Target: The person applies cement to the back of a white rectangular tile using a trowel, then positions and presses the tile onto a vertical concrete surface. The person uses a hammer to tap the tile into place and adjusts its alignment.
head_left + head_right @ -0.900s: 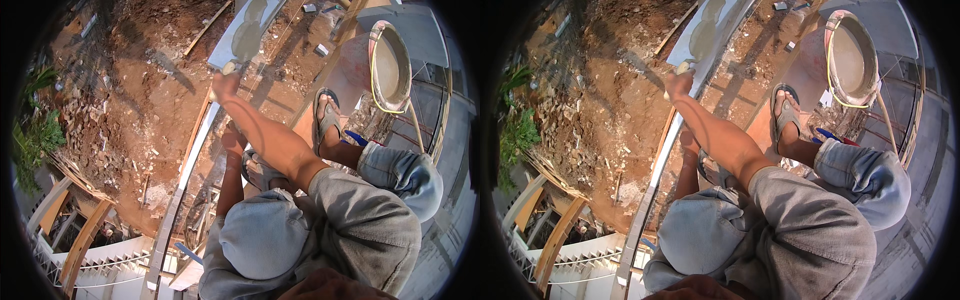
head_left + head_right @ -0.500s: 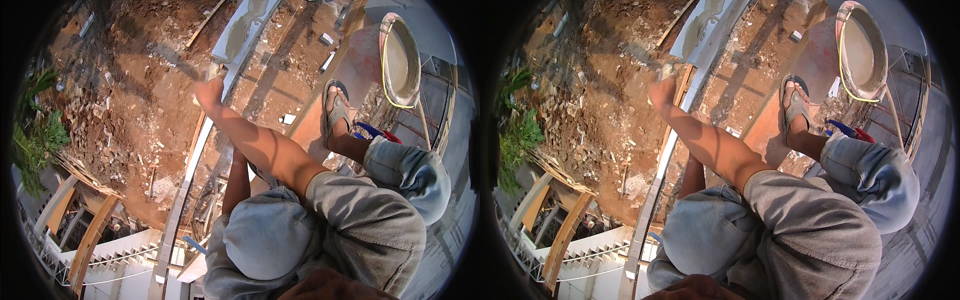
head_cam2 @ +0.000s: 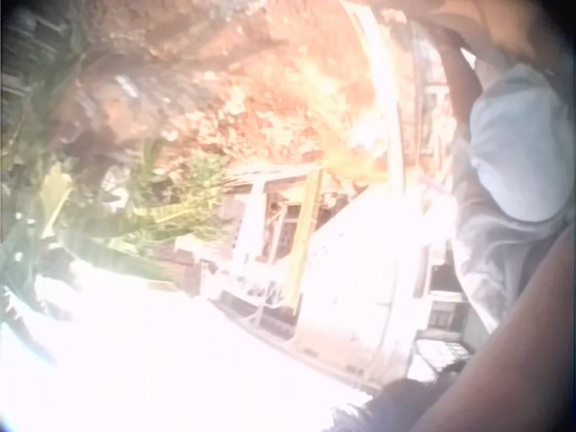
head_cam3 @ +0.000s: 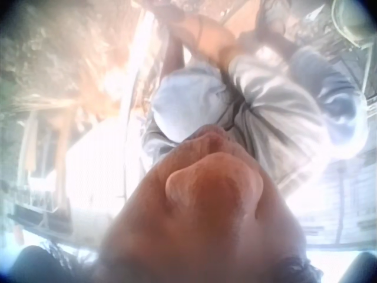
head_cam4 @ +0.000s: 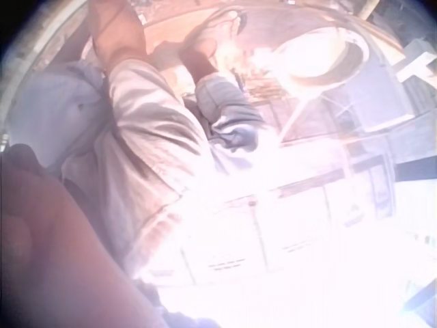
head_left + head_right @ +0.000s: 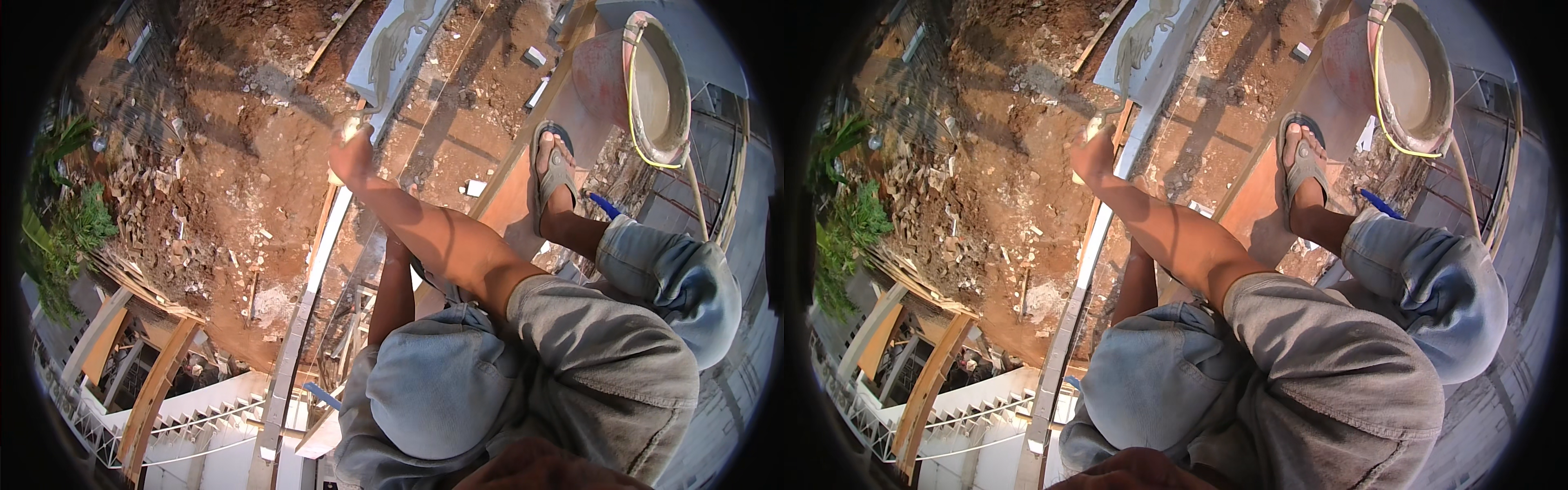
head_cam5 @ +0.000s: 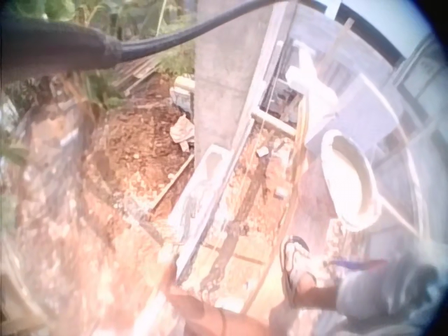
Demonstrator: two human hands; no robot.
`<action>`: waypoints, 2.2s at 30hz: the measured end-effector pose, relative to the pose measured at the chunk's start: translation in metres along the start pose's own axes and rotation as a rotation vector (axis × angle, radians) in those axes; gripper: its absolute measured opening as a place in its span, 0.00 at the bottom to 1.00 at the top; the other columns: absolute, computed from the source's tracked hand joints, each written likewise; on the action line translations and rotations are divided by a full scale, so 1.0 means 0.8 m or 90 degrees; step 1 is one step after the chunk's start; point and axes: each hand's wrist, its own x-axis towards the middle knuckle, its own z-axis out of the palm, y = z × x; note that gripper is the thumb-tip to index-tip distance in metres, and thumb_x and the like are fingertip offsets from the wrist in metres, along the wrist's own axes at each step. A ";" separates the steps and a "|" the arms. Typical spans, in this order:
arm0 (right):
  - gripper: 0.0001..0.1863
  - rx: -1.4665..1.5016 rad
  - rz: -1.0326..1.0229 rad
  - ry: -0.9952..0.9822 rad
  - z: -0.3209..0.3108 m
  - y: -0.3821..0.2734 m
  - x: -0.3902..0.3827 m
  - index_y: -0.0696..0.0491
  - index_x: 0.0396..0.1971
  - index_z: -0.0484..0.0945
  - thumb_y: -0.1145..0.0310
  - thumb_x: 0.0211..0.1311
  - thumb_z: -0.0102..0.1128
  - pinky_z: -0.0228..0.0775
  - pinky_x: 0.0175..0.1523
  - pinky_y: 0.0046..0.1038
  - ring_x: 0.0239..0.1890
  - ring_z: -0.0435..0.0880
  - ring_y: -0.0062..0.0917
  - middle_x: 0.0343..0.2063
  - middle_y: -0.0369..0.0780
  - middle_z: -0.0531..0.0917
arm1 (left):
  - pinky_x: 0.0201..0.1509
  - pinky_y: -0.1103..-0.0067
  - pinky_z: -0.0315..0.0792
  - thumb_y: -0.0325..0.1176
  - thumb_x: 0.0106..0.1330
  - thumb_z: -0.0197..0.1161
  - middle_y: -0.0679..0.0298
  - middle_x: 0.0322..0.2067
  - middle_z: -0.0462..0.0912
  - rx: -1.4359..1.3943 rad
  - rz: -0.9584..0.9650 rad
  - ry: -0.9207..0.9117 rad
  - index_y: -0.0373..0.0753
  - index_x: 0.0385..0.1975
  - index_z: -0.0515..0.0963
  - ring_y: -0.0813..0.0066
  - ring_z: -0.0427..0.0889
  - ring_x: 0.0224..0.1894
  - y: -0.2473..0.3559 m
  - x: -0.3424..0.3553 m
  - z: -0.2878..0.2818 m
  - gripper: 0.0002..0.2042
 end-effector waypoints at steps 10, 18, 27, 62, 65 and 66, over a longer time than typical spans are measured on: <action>0.21 0.210 0.209 -0.149 -0.080 -0.053 0.001 0.59 0.49 0.63 0.64 0.64 0.58 0.75 0.38 0.40 0.28 0.82 0.37 0.27 0.47 0.78 | 0.38 0.61 0.77 0.49 0.64 0.57 0.48 0.40 0.82 0.043 -0.095 -0.149 0.31 0.49 0.73 0.47 0.83 0.36 0.008 0.013 -0.007 0.25; 0.19 -0.392 -0.243 0.081 -0.242 -0.059 0.290 0.61 0.36 0.79 0.56 0.62 0.59 0.75 0.39 0.38 0.33 0.86 0.36 0.30 0.50 0.84 | 0.43 0.61 0.77 0.47 0.67 0.54 0.43 0.39 0.81 -0.001 0.041 0.068 0.30 0.50 0.72 0.46 0.82 0.40 0.011 0.018 0.014 0.24; 0.24 -0.283 -0.081 -0.109 -0.181 -0.067 0.227 0.65 0.45 0.75 0.56 0.65 0.57 0.75 0.44 0.37 0.35 0.83 0.37 0.33 0.52 0.83 | 0.41 0.61 0.76 0.46 0.65 0.59 0.44 0.37 0.81 -0.019 -0.041 0.066 0.30 0.48 0.73 0.46 0.82 0.37 0.015 0.013 0.011 0.23; 0.23 -0.093 -0.087 0.015 -0.125 -0.094 0.213 0.71 0.41 0.77 0.62 0.65 0.52 0.73 0.51 0.38 0.47 0.83 0.51 0.41 0.62 0.82 | 0.38 0.63 0.77 0.44 0.64 0.60 0.49 0.32 0.80 -0.008 -0.036 0.074 0.34 0.37 0.72 0.49 0.82 0.35 0.023 0.014 -0.010 0.17; 0.23 -0.055 -0.058 0.048 -0.136 -0.102 0.180 0.72 0.40 0.77 0.62 0.66 0.52 0.73 0.52 0.39 0.47 0.82 0.52 0.41 0.63 0.81 | 0.38 0.63 0.77 0.43 0.64 0.60 0.49 0.32 0.80 -0.012 -0.043 0.064 0.34 0.37 0.73 0.49 0.82 0.35 0.021 0.014 -0.016 0.16; 0.23 -0.056 -0.035 0.039 -0.147 -0.109 0.174 0.72 0.40 0.77 0.61 0.66 0.51 0.72 0.53 0.39 0.48 0.82 0.52 0.41 0.64 0.81 | 0.37 0.63 0.77 0.43 0.64 0.60 0.49 0.32 0.80 -0.015 -0.038 0.070 0.34 0.37 0.73 0.49 0.82 0.34 0.019 0.015 -0.016 0.16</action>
